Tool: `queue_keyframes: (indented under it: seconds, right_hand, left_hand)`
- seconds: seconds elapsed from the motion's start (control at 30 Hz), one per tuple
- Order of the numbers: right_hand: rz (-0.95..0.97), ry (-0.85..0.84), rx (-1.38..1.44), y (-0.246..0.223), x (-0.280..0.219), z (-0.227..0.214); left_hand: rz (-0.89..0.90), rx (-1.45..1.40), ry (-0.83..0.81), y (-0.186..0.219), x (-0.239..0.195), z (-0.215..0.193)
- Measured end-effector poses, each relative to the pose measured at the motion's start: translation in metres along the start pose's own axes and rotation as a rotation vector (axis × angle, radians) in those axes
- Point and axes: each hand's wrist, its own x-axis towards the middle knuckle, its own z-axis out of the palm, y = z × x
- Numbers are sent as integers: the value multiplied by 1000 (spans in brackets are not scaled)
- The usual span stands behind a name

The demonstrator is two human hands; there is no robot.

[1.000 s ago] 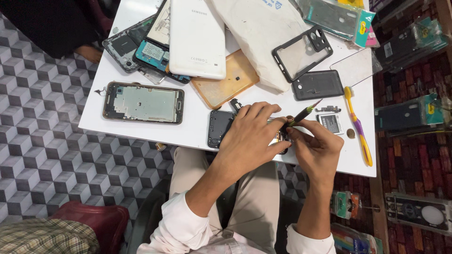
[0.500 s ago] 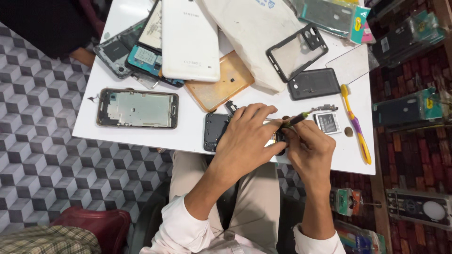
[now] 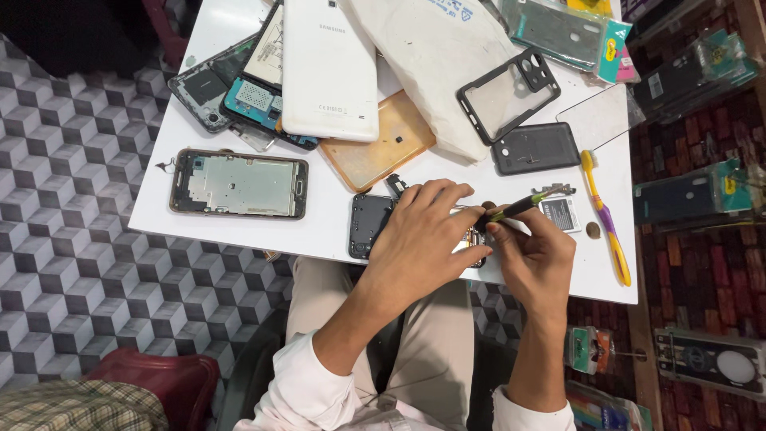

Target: The person uses a screwdriver to remove screws from the back of a disassembled smartphone. They then use a prying tool to lift and separate the battery from the phone chassis.

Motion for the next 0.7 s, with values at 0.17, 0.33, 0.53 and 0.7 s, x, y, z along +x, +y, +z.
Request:
queue_keyframes:
  seconds: [0.17, 0.33, 0.53, 0.7]
  right_hand:
    - [-35, 15, -115, -5, -1, 2]
    - [-49, 20, -123, -5, 0, 2]
    - [-56, 29, -99, -4, -1, 3]
    - [-102, 32, -221, -7, -2, 4]
  left_hand:
    - [1, 14, -2, 0, 0, 1]
    - [-1, 19, -12, -1, 0, 1]
    - [1, 29, -21, -2, -1, 2]
    - [5, 34, -17, -1, -1, 1]
